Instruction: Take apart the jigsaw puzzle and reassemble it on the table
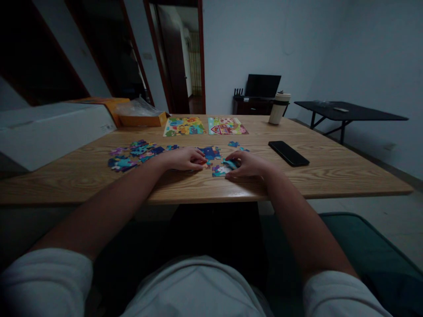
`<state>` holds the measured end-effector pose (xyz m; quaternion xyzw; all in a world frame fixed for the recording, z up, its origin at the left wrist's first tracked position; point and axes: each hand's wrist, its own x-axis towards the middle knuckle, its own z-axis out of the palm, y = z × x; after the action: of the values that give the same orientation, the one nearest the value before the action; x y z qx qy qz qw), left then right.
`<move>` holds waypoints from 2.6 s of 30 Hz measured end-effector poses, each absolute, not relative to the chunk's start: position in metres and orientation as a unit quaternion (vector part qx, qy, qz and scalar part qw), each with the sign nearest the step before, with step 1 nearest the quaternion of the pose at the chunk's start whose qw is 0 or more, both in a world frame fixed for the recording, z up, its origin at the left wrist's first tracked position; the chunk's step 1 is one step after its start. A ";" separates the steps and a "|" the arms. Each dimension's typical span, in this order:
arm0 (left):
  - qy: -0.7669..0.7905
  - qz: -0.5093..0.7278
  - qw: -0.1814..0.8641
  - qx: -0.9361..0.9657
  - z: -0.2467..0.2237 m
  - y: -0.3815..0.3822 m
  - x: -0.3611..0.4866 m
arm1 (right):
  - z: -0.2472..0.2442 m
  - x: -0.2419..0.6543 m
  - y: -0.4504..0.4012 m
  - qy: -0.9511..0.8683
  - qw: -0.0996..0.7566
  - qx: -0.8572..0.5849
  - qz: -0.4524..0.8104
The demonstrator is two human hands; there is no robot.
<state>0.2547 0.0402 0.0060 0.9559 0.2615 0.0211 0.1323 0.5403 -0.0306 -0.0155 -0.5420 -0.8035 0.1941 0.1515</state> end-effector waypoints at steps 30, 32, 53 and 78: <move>0.277 -0.002 0.161 0.947 0.012 0.033 0.252 | -0.002 0.556 -0.031 -0.779 0.167 -0.574 0.189; 0.278 -0.001 0.158 0.948 0.012 0.033 0.252 | -0.004 0.557 -0.030 -0.783 0.161 -0.572 0.185; 0.241 0.058 0.100 0.964 0.001 0.034 0.260 | -0.018 0.558 -0.026 -0.791 0.132 -0.573 0.171; 0.290 0.033 0.098 0.951 0.000 0.036 0.262 | -0.021 0.546 -0.018 -0.839 0.162 -0.504 0.128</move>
<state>0.2625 0.0361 0.0000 0.9513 0.2903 0.0331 0.0980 0.5455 -0.0182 -0.0214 -0.5039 -0.8389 0.1277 0.1616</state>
